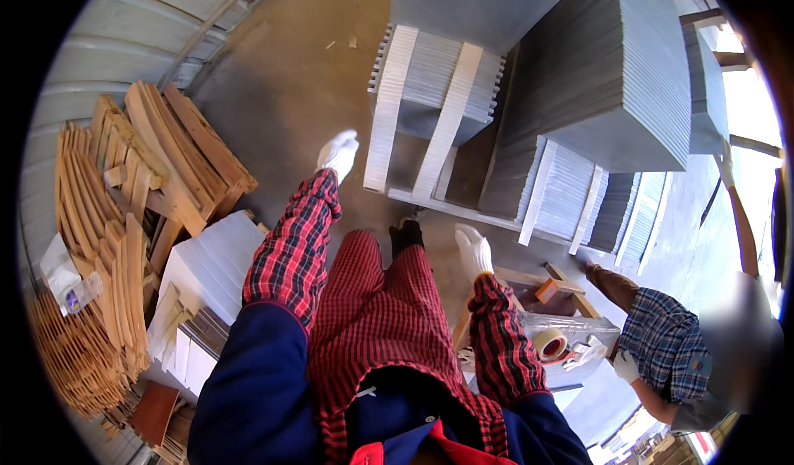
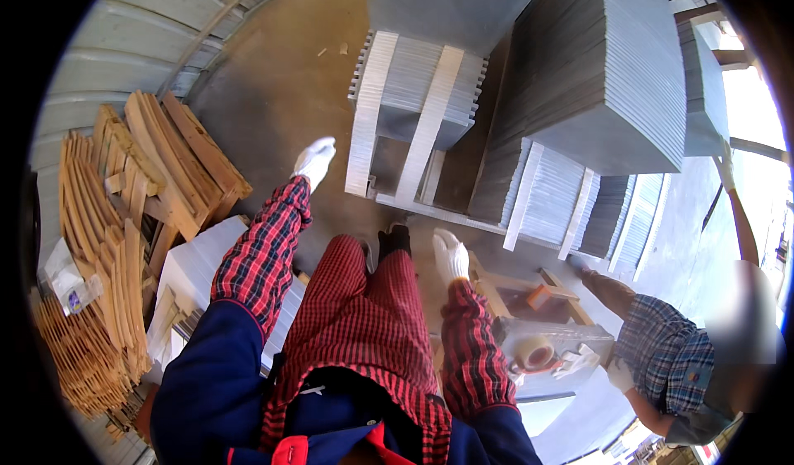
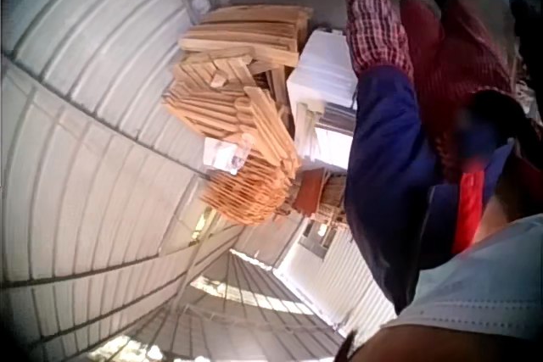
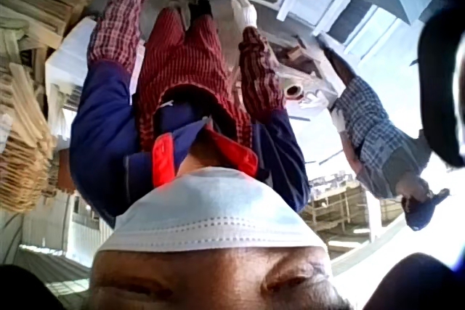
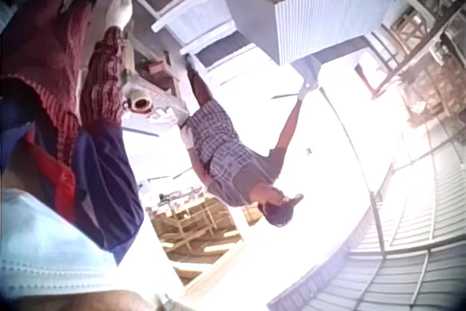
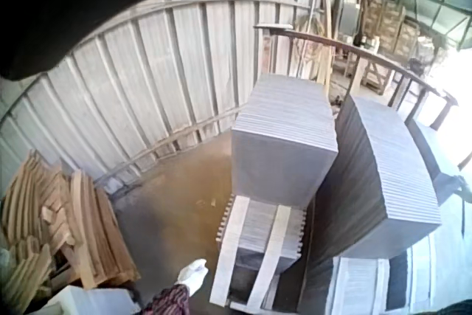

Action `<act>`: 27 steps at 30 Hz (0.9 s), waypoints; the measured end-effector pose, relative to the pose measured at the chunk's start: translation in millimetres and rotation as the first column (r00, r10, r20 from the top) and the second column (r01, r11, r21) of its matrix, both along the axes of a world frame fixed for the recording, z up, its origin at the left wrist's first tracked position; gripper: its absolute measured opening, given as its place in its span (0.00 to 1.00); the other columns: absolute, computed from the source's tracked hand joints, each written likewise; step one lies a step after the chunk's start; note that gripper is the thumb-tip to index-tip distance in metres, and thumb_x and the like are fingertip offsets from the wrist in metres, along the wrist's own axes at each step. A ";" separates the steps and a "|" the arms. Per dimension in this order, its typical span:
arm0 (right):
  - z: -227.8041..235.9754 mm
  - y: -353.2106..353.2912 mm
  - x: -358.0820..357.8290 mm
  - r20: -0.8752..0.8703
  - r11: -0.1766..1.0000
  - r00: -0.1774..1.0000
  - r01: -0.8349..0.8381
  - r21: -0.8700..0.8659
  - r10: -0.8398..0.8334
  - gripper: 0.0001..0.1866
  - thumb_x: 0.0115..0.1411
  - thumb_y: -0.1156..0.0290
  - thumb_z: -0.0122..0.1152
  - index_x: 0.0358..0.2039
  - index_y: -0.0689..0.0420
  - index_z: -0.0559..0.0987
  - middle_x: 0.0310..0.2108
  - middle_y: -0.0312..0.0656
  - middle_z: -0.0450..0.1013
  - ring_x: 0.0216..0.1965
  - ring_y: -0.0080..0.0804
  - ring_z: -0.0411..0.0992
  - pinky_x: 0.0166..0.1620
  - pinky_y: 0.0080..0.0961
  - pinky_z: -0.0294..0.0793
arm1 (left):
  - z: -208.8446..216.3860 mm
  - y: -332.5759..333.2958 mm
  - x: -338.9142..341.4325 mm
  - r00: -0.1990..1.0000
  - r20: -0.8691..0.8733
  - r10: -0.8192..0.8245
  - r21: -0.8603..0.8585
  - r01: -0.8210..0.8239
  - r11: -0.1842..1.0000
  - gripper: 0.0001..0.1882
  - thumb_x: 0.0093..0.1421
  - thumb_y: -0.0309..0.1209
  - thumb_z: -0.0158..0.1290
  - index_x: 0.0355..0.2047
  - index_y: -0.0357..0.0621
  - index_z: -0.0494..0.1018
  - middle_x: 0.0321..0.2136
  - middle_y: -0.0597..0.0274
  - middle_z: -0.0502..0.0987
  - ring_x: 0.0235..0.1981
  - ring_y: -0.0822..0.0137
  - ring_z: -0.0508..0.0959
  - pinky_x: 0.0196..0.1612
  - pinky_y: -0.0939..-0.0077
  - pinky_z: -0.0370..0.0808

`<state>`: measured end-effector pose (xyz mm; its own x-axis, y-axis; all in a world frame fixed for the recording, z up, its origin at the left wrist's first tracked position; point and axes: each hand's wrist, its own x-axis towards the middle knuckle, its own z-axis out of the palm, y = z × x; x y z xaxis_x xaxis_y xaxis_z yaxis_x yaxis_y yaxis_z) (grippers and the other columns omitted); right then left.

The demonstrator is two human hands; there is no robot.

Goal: The person places gray rectangular panels into clear plastic bags and then into a cardboard box. They use a red tape dispenser to seal the box flaps. The person repeats this process with multiple panels, stacking them in the box.

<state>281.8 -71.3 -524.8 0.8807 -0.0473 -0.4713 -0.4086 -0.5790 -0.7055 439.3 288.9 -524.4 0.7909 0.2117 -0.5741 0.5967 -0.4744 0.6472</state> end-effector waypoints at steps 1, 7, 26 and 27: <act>-1.2 1.7 22.3 -0.047 1.000 0.999 -0.021 -0.018 0.020 0.20 0.64 0.61 0.57 0.51 0.60 0.80 0.47 0.54 0.79 0.51 0.48 0.77 0.55 0.35 0.73 | -21.5 4.7 8.9 0.998 0.041 0.043 -0.032 -0.042 0.999 0.26 0.67 0.37 0.52 0.63 0.39 0.67 0.60 0.46 0.72 0.61 0.57 0.72 0.64 0.68 0.66; -56.8 9.8 151.3 0.186 0.994 0.981 0.070 -0.083 -0.053 0.30 0.63 0.64 0.60 0.64 0.57 0.68 0.55 0.56 0.73 0.50 0.50 0.76 0.54 0.38 0.74 | -110.4 8.9 84.0 0.949 0.287 0.130 -0.126 -0.097 0.987 0.34 0.67 0.42 0.50 0.69 0.44 0.58 0.65 0.47 0.66 0.65 0.52 0.68 0.66 0.66 0.63; -88.8 32.0 207.9 0.354 0.909 0.934 0.099 -0.406 0.056 0.32 0.62 0.70 0.57 0.68 0.55 0.64 0.65 0.50 0.65 0.64 0.47 0.66 0.64 0.35 0.67 | -111.0 -42.3 116.5 0.797 0.288 0.531 -0.199 -0.493 0.847 0.20 0.62 0.43 0.62 0.47 0.42 0.74 0.37 0.63 0.79 0.36 0.72 0.76 0.43 0.73 0.74; -90.6 32.2 207.1 0.369 0.907 0.927 0.100 -0.409 0.064 0.32 0.62 0.70 0.57 0.68 0.55 0.65 0.65 0.51 0.66 0.64 0.48 0.66 0.64 0.36 0.67 | -109.7 -40.1 116.2 0.797 0.290 0.530 -0.209 -0.487 0.848 0.21 0.61 0.43 0.63 0.46 0.42 0.74 0.37 0.61 0.80 0.36 0.69 0.77 0.44 0.71 0.75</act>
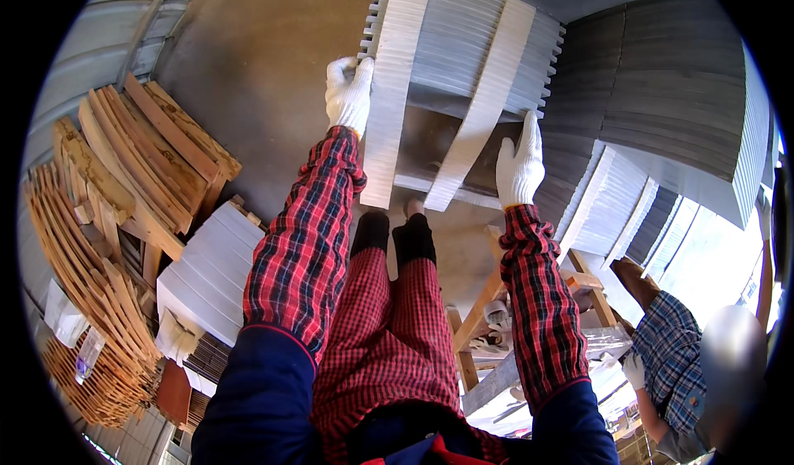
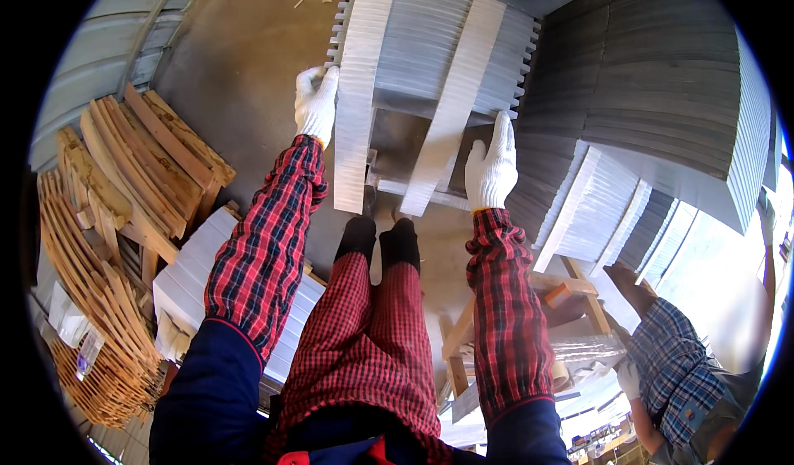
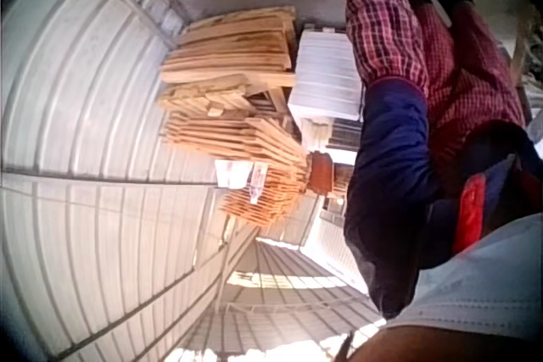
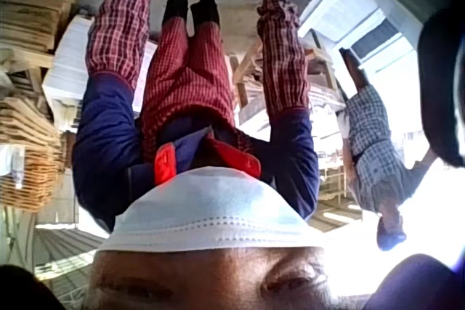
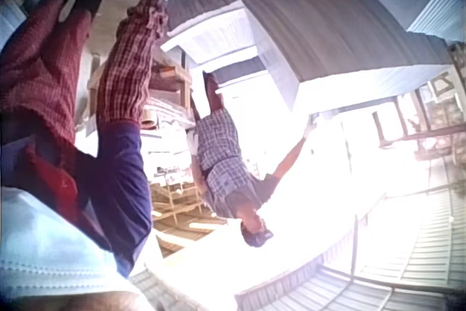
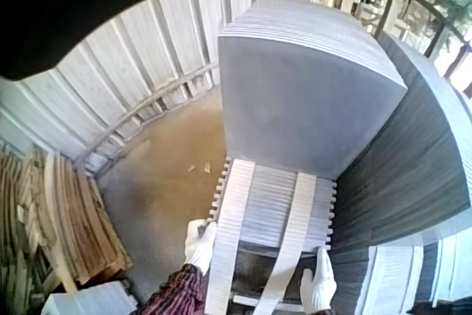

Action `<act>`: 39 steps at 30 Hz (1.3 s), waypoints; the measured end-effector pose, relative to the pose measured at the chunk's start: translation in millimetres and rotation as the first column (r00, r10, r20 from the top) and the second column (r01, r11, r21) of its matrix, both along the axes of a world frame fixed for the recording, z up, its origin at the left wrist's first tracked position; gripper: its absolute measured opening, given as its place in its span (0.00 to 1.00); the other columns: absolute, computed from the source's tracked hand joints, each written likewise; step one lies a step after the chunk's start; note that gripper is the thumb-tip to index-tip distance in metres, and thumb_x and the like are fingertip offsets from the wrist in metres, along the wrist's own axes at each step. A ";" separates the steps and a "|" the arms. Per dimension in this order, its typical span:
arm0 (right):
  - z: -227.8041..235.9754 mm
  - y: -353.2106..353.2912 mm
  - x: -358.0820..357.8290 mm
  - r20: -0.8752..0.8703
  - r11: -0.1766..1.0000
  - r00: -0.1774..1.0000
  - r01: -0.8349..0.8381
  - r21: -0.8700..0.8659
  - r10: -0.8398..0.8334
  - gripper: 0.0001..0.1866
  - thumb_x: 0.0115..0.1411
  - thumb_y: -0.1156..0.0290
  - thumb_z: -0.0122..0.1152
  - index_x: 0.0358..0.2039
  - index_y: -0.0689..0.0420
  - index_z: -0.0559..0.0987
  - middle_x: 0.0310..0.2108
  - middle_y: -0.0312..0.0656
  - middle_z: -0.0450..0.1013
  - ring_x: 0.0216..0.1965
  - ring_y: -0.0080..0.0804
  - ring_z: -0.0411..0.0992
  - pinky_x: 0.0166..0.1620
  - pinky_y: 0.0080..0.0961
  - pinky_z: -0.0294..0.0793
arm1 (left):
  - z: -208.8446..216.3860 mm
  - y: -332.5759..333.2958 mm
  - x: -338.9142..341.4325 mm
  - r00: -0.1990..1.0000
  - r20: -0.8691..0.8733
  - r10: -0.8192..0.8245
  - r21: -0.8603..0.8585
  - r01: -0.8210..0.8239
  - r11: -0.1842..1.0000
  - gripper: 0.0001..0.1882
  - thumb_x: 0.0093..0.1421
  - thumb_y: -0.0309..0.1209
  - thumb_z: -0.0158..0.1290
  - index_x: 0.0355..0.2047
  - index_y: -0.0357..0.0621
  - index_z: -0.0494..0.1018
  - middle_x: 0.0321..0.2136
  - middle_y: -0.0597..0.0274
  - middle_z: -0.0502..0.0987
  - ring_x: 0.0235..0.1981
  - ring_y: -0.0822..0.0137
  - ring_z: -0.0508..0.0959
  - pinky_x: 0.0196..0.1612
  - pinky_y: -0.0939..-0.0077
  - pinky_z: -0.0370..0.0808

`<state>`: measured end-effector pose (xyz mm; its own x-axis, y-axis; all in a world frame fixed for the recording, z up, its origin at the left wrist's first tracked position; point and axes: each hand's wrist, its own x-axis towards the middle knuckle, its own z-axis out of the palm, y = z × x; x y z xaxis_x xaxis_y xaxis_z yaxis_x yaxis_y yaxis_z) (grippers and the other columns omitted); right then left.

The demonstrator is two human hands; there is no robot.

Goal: The person places gray rectangular panels into clear plastic bags and then into a cardboard box. They use a red tape dispenser to seal the box flaps. The person repeats this process with multiple panels, stacking them in the box.

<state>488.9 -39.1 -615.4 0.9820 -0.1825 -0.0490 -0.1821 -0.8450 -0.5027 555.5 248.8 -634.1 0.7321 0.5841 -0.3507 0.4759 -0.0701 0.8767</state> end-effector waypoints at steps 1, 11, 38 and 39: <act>-0.4 -1.2 -1.1 0.014 1.000 1.000 -0.003 -0.013 0.003 0.32 0.62 0.70 0.57 0.68 0.56 0.65 0.65 0.51 0.66 0.64 0.48 0.66 0.64 0.36 0.67 | 3.3 -1.9 -0.1 1.000 0.005 -0.008 -0.014 0.008 1.000 0.21 0.60 0.44 0.63 0.45 0.42 0.74 0.36 0.60 0.80 0.36 0.66 0.79 0.44 0.69 0.76; 8.7 2.7 -42.5 0.074 0.998 0.997 -0.015 -0.056 0.020 0.28 0.56 0.72 0.65 0.59 0.57 0.73 0.59 0.50 0.70 0.59 0.51 0.69 0.60 0.40 0.70 | -7.7 -11.0 -21.3 0.996 0.025 0.082 -0.102 -0.079 0.992 0.22 0.66 0.49 0.55 0.44 0.43 0.77 0.39 0.61 0.80 0.43 0.69 0.76 0.50 0.71 0.72; 197.1 -1.8 -138.9 -0.683 0.835 0.585 -0.546 0.067 0.437 0.11 0.57 0.66 0.56 0.34 0.57 0.83 0.27 0.52 0.79 0.32 0.53 0.80 0.37 0.45 0.79 | 57.3 36.2 -259.1 0.770 -0.429 -0.473 -0.768 -0.034 0.640 0.46 0.70 0.61 0.39 0.72 0.36 0.47 0.72 0.46 0.51 0.71 0.48 0.56 0.70 0.53 0.56; 216.3 -9.5 -157.0 -0.711 0.865 0.579 -0.494 0.084 0.399 0.11 0.57 0.66 0.56 0.34 0.56 0.83 0.27 0.52 0.79 0.32 0.53 0.80 0.37 0.45 0.79 | 61.6 27.8 -270.5 0.727 -0.483 -0.489 -0.759 -0.068 0.648 0.41 0.70 0.60 0.38 0.70 0.40 0.54 0.70 0.50 0.58 0.67 0.50 0.62 0.67 0.54 0.62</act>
